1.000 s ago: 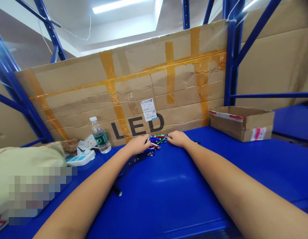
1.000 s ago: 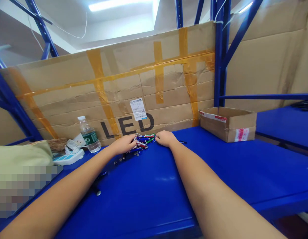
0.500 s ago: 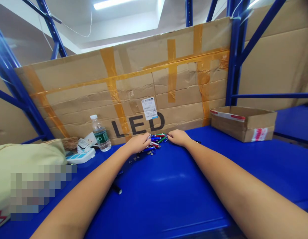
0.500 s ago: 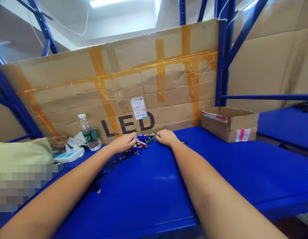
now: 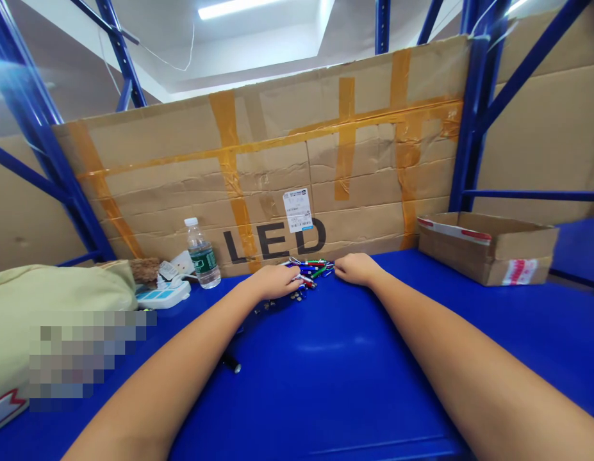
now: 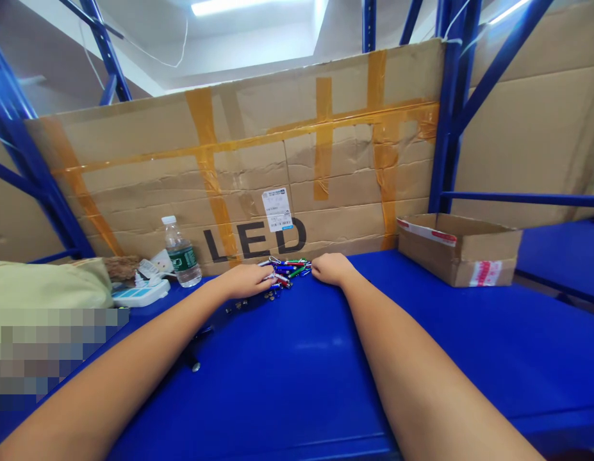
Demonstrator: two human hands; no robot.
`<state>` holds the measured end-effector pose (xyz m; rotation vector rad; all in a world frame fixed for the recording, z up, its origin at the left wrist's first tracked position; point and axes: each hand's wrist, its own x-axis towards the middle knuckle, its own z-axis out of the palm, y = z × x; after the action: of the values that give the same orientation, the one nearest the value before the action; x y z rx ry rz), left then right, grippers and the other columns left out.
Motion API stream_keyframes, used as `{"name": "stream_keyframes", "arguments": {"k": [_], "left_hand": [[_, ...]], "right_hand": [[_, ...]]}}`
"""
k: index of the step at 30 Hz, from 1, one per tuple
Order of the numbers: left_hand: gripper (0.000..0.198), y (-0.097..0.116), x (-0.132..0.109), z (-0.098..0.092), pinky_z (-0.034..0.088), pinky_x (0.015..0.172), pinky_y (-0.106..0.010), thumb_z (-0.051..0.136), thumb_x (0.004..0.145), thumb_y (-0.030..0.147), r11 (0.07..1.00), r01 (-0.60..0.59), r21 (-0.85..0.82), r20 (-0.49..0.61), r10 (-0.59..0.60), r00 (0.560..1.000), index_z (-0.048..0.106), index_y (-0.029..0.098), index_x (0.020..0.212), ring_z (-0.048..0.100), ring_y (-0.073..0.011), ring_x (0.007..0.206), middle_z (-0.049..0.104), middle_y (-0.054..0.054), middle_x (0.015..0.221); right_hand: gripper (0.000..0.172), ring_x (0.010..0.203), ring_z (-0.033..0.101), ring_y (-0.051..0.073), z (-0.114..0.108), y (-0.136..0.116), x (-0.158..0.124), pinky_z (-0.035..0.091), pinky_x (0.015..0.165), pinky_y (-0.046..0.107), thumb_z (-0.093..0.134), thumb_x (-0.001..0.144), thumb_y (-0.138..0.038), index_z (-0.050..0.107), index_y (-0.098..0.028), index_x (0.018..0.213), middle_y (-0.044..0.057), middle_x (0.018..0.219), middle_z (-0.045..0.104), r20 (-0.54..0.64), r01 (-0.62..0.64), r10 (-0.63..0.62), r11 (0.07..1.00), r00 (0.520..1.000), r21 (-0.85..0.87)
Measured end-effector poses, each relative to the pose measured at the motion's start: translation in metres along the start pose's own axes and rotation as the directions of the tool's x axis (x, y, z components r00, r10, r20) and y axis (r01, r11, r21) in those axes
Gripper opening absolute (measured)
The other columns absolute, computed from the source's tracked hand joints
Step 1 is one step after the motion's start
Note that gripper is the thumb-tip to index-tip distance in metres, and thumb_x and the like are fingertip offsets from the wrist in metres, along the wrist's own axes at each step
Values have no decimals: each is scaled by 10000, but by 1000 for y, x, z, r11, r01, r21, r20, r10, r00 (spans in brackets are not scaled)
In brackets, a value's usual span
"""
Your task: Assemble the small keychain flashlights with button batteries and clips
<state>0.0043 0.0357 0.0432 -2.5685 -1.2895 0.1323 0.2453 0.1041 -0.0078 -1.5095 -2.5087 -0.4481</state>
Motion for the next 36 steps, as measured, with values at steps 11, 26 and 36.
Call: {"name": "stream_keyframes", "arguments": {"k": [11,26,36], "left_hand": [[433,5,2,-2,448,683,-328,223,946,473,1000,-22,3,56,22,998,547,195,1016,627,-246,827,655,-100,984],[420,5,-28,-8,437,732,-314,247,939,518,972,44,-231,-46,-56,997,521,208,1008,605,-230,850,648,-72,983],[358,7,-45,-4,393,664,-292,266,954,442,899,96,-428,-224,-209,952,416,193,745,536,-170,651,549,-6,653]], "right_hand": [[384,813,631,232,4,21,-14,376,614,286,369,888,-401,687,-188,871,108,926,708,-9,-128,129,991,992,29],[302,801,598,203,14,51,-23,409,676,270,421,862,-328,658,-149,807,83,869,690,-111,-340,478,751,871,566],[261,852,638,191,21,20,-4,469,737,258,493,866,-312,677,-128,863,113,970,713,104,-276,329,537,939,797]]}}
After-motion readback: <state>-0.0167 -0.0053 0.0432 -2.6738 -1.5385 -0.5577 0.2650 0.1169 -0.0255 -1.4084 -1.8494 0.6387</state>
